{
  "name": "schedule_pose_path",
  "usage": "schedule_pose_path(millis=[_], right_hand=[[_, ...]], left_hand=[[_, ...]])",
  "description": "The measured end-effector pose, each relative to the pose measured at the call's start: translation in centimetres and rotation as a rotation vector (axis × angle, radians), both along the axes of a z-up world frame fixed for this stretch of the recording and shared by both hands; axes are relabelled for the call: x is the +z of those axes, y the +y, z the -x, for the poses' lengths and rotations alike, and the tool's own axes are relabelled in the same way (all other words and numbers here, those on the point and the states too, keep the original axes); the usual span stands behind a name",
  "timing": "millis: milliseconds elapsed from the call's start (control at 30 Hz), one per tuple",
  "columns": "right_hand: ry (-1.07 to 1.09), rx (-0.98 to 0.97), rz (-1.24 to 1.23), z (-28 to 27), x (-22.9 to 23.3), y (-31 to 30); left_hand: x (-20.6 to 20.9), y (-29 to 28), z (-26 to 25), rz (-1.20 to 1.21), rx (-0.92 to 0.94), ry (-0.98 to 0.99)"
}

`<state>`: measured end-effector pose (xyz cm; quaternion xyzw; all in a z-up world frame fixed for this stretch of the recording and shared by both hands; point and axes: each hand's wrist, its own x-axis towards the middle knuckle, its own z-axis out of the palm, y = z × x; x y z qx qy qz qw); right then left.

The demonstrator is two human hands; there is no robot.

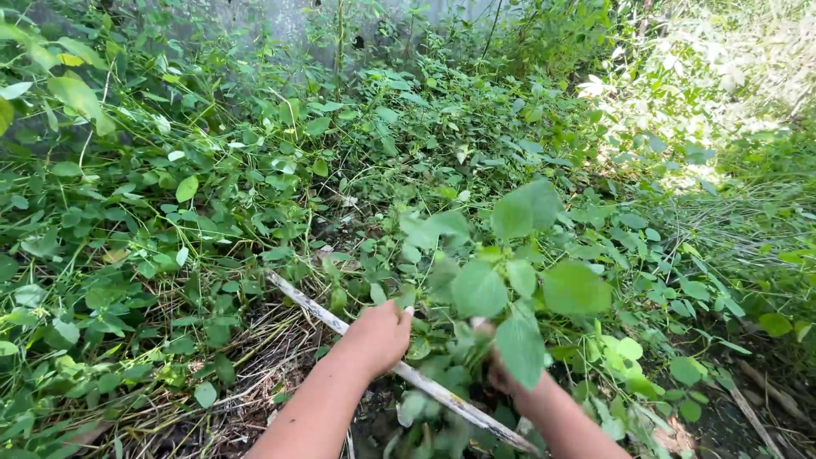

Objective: Manually pulling weeds and unwanted plants from a garden plot.

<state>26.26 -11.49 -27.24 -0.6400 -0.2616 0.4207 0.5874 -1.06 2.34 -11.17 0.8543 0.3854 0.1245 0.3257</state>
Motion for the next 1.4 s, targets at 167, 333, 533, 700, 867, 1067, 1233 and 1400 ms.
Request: schedule_pose_path(millis=[167, 333, 533, 700, 867, 1067, 1233, 1400], right_hand=[[0.254, -0.33, 0.132, -0.5, 10.4, -0.7], [0.285, -0.337, 0.094, 3.6, 18.2, -2.0], [-0.055, -0.183, 0.195, 3.0, 12.4, -1.1], [-0.13, -0.056, 0.495, 4.5, 5.9, -0.3], [0.333, -0.319, 0.115, 4.5, -0.5, 1.0], [-0.153, -0.293, 0.345, 9.0, 2.0, 2.2], [-0.143, -0.331, 0.075, 7.4, -2.6, 3.9], [-0.331, -0.264, 0.265, 8.3, -2.4, 3.7]], left_hand=[[0.7, -0.2, 1.6, 0.032, 0.058, 0.072], [3.9, -0.8, 3.6, 0.019, 0.115, 0.142], [4.0, 0.6, 4.2, 0.199, 0.202, 0.114], [4.4, 0.5, 1.9, -0.004, 0.133, -0.2], [4.1, -0.5, 0.2, 0.33, 0.118, -0.332], [3.8, -0.7, 0.7, 0.176, 0.098, -0.225], [5.8, -1.6, 2.1, 0.115, 0.11, -0.069], [3.0, -0.6, 1.6, 0.25, 0.102, -0.128]])
